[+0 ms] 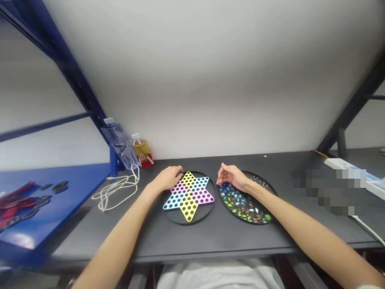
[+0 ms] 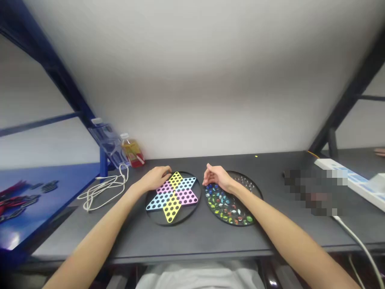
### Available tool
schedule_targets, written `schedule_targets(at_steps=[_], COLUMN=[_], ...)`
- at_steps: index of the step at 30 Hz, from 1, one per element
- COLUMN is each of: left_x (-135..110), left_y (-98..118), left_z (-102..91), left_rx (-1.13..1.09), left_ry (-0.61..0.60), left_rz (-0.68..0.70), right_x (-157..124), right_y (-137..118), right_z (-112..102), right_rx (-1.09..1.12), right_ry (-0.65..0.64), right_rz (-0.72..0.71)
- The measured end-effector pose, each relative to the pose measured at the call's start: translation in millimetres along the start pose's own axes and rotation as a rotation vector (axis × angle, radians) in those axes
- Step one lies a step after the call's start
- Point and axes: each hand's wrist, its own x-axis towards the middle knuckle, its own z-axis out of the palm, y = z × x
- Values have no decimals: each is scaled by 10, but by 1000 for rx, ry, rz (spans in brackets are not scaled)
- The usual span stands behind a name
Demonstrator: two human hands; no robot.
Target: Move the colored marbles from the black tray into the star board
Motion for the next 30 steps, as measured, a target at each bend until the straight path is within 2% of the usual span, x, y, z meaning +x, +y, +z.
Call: schedule_targets(at_steps=[19, 30], left_x=[5, 23], left_y=[-3, -18], left_z=[11, 28], left_rx=[-16, -30], left_ry=[3, 9], left_rz=[-9, -4], right_x=[5, -11], right_y=[-48, -102], right_z=[-19, -5], right_rx=[-29, -153], right_ry=[25, 27], right_rz=[-12, -86])
